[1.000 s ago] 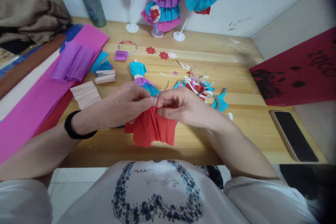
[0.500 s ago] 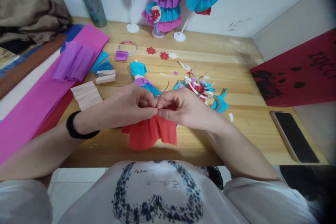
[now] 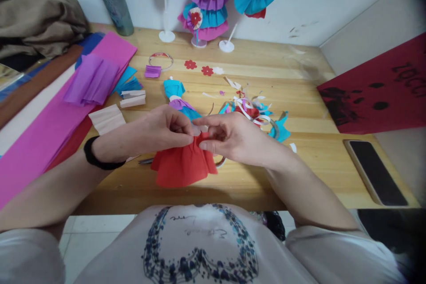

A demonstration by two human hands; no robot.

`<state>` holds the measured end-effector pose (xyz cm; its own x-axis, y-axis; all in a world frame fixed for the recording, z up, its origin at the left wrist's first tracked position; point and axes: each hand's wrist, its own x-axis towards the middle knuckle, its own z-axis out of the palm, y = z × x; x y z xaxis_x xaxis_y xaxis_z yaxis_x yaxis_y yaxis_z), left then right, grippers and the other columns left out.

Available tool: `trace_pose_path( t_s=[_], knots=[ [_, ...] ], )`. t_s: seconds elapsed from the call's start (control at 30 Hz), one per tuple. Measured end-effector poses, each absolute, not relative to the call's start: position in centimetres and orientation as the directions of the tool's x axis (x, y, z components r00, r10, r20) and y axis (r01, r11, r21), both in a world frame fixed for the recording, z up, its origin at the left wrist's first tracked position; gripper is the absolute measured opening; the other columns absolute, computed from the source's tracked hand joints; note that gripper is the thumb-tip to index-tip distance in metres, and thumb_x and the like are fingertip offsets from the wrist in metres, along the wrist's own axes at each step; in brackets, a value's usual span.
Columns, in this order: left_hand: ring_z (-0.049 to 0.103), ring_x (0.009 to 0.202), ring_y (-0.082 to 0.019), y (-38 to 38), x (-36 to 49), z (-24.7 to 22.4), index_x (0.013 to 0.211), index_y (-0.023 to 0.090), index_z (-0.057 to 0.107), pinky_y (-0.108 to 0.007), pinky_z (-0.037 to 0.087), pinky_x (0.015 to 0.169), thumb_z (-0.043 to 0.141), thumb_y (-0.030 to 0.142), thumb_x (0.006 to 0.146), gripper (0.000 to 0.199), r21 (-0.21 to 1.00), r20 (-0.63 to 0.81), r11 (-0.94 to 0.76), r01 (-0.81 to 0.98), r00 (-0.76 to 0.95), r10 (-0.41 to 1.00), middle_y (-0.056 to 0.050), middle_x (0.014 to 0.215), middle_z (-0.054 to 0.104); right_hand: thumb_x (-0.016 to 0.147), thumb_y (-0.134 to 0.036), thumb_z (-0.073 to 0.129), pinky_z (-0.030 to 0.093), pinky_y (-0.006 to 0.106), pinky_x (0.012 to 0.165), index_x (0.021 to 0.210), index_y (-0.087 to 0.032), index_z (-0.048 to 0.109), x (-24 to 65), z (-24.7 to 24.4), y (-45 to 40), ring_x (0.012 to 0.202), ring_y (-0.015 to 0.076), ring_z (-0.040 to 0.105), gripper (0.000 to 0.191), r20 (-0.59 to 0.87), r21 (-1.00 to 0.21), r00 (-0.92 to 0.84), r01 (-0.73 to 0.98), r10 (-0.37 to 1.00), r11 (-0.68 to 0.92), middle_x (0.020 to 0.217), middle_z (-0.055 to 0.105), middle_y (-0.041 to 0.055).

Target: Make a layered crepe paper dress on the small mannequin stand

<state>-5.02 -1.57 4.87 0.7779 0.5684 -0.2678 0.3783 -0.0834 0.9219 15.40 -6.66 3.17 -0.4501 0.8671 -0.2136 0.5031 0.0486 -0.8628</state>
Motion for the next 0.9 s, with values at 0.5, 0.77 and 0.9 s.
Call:
trace_pose_path(
  t_s=[0.5,0.77,0.9],
  knots=[
    [0.039,0.049,-0.006,-1.6,-5.0,5.0,0.063,0.014,0.064,-0.018,0.025,0.045,0.056,0.021,0.074,0.016,0.905,-0.286,-0.103,0.413,0.769,0.571,0.004,0.054,0.049,0.074,-0.020,0.059,0.034,0.024,0.054,0.069,-0.018,0.059,15.5,2.8,-6.2,0.056,0.0097,0.048,0.005,-0.138,-0.849,-0.369,0.522,0.919,0.082,0.059,0.056,-0.0036],
    [0.040,0.049,-0.008,-1.6,-5.1,5.0,0.062,0.014,0.062,-0.020,0.024,0.043,0.055,0.028,0.075,0.020,0.842,-0.350,-0.155,0.517,0.742,0.571,0.003,0.054,0.048,0.072,-0.020,0.060,0.034,0.022,0.053,0.068,-0.017,0.057,15.7,3.8,-6.0,0.054,0.0077,0.043,0.006,-0.191,-0.941,-0.470,0.338,0.862,-0.025,0.058,0.053,-0.0051],
    [0.036,0.048,-0.007,-1.8,-5.0,5.1,0.058,0.014,0.059,-0.021,0.021,0.043,0.055,0.028,0.077,0.024,0.819,-0.359,-0.165,0.549,0.716,0.599,0.004,0.050,0.043,0.071,-0.019,0.061,0.035,0.022,0.053,0.069,-0.016,0.057,15.7,3.9,-5.8,0.054,0.0071,0.043,0.006,-0.207,-0.954,-0.488,0.295,0.848,-0.063,0.059,0.054,-0.0051]
  ],
)
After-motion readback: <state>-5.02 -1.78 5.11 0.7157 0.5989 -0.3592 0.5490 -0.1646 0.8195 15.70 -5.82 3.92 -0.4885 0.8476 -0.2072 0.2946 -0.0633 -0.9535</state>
